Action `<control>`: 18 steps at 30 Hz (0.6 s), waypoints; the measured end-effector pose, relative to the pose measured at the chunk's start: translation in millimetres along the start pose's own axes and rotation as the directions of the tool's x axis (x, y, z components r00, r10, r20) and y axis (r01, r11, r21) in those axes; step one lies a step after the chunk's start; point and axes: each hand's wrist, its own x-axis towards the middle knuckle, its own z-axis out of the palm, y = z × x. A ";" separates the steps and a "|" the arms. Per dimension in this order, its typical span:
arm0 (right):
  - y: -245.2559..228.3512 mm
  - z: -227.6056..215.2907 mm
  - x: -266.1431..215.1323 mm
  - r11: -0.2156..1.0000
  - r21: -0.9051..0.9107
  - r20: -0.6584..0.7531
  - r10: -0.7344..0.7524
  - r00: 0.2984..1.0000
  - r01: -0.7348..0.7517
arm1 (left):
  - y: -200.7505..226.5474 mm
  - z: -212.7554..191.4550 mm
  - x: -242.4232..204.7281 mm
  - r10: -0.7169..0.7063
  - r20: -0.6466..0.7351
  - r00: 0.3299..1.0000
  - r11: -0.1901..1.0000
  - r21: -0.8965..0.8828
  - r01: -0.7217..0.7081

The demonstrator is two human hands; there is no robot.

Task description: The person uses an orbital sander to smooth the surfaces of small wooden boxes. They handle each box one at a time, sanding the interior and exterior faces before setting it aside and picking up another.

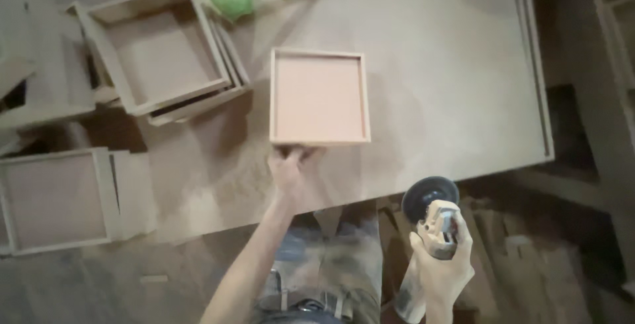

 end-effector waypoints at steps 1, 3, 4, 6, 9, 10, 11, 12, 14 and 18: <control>-2.8 5.7 1.4 1.000 -0.001 0.009 -0.021 1.000 0.021 | -7.9 -12.0 1.4 -0.121 -0.002 0.993 0.992 -0.024 0.121; -9.1 18.2 5.2 0.998 -0.003 0.023 -0.061 0.998 0.061 | -20.0 -35.2 1.7 -0.314 -0.001 0.949 0.949 -0.012 0.314; -12.5 21.7 6.2 0.997 -0.010 0.048 -0.078 0.996 0.079 | -24.0 -46.0 -2.9 -0.380 -0.020 0.925 0.924 0.049 0.380; -21.9 31.7 11.9 0.993 -0.020 0.098 -0.111 0.989 0.114 | -25.2 -63.6 -10.3 -0.459 -0.131 0.879 0.822 0.312 0.476; -44.1 50.5 22.8 0.972 0.029 0.164 -0.235 0.958 0.233 | -16.0 -82.9 -19.8 -0.036 -0.166 0.985 0.508 0.846 0.161; -53.0 58.2 25.5 0.972 0.051 0.199 -0.235 0.951 0.230 | -12.2 -87.6 -19.2 0.183 -0.057 0.981 0.300 0.954 -0.001; -62.2 66.1 29.2 0.972 0.071 0.233 -0.236 0.943 0.226 | -8.2 -92.0 -14.1 0.243 0.011 0.970 0.237 0.969 -0.071; -71.9 74.0 32.8 0.971 0.089 0.265 -0.237 0.935 0.221 | -6.5 -94.9 -9.0 0.295 0.083 0.952 0.172 0.975 -0.138; -92.1 95.5 38.3 0.945 0.072 0.308 -0.325 0.894 0.318 | -7.1 -98.6 6.8 0.288 0.191 0.938 0.032 0.977 -0.209; -133.9 148.8 56.6 0.776 0.056 0.393 -0.596 0.700 0.629 | -23.9 -99.5 27.3 0.284 0.304 0.909 -0.118 0.952 -0.281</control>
